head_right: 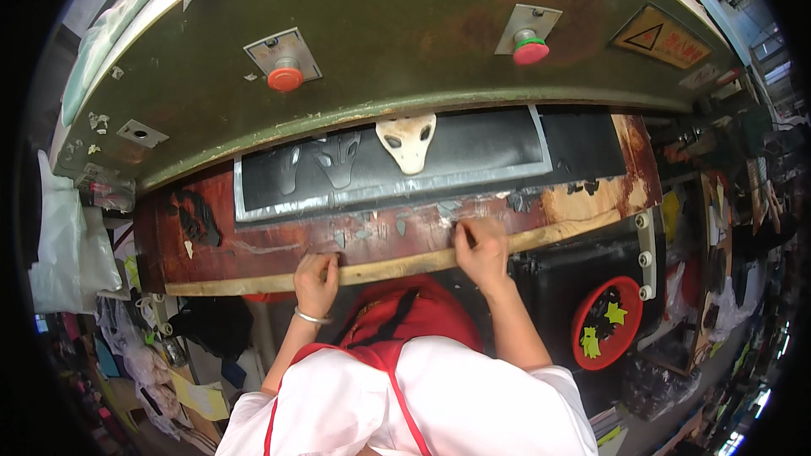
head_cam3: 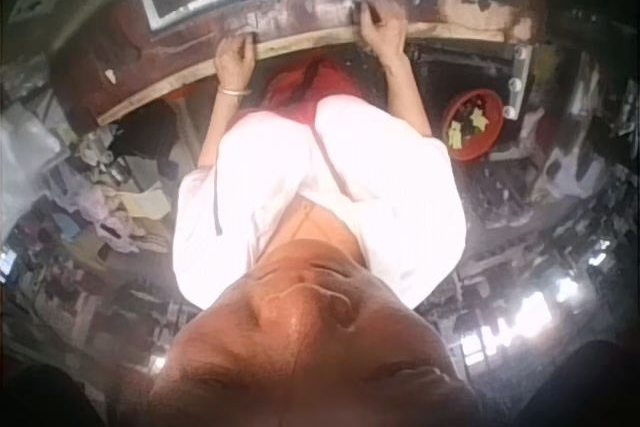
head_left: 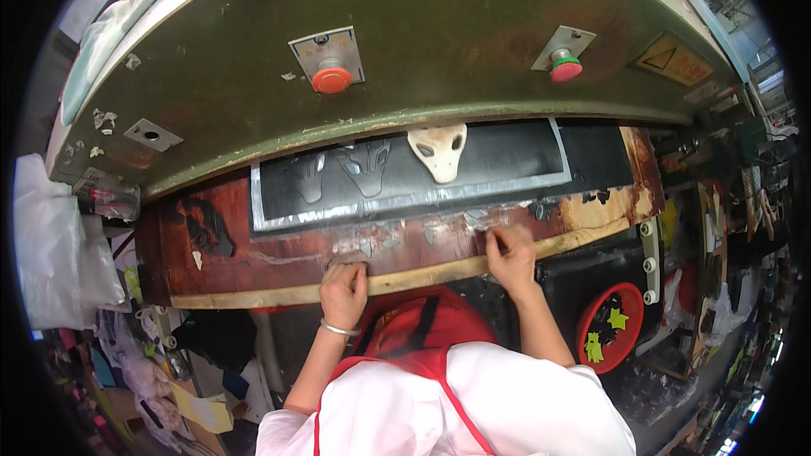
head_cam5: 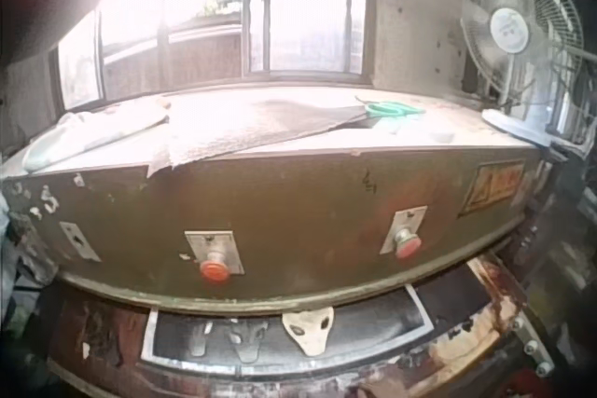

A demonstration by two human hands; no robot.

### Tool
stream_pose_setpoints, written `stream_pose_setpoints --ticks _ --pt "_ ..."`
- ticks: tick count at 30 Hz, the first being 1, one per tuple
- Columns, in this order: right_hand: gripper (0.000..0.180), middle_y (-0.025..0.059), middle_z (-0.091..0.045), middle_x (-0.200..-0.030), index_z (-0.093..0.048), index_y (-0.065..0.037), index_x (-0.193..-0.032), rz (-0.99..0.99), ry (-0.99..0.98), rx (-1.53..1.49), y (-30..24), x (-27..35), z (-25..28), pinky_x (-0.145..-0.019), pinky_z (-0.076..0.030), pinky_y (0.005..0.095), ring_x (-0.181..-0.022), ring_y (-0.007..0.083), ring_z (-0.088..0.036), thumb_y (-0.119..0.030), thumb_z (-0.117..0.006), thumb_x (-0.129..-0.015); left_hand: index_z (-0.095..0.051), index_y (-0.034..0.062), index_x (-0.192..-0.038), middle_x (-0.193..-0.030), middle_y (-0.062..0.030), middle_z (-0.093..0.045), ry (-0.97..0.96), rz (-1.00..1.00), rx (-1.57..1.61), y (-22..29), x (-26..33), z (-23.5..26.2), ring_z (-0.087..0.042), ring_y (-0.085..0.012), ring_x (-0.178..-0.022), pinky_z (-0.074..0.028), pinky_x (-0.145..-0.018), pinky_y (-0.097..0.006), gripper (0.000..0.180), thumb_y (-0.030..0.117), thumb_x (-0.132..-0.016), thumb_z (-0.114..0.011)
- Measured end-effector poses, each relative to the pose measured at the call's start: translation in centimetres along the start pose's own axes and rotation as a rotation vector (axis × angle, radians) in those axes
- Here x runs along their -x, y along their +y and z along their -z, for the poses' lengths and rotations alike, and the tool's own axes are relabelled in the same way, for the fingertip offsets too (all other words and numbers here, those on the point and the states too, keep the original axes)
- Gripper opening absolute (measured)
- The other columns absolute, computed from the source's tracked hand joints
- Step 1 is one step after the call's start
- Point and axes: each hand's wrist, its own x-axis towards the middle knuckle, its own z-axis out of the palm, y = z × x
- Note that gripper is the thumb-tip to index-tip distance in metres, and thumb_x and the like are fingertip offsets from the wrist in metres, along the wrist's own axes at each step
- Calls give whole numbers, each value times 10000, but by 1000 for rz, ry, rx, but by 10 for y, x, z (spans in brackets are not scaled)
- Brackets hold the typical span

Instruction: The person cuts a large sheet of black material with scissors, then carries it to a press machine. They place the material on the press bed, align it, and operate the press to cut out multiple shapes. The person removes the cut pieces and the remaining sheet, then repeats the process with a new sheet.

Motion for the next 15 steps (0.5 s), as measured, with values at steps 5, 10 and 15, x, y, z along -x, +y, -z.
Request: stream_pose_setpoints --ticks 5,10,15 --pt "959 307 -432 -1319 -377 -33 -1400 23 -104 150 -17 -46 -12 -1045 -352 495 -1296 484 -301 -256 -837 -589 -686 42 -873 -756 -136 -647 -86 -48 42 27 12 13 -614 -311 -674 -492 -621 -397 77 63 -802 -666" --pt "1057 363 -277 -1374 -331 -89 -1444 -68 -210 92 -52 -26 -33 -1080 -298 517 -1301 532 -240 -179 -825 -514 -667 64 -984 -730 -92 -557 65 -230 -17 51 -14 4 -559 -277 -672 -459 -588 -379 201 50 -784 -666" --pt "1100 258 -355 -1383 -258 -57 -1467 -215 -230 -273 -51 14 4 -1045 -362 471 -1289 422 -363 -119 -821 -524 -682 107 -1011 -706 -58 -484 -3 -225 -131 62 26 0 -543 -235 -642 -448 -542 -357 256 80 -757 -689"
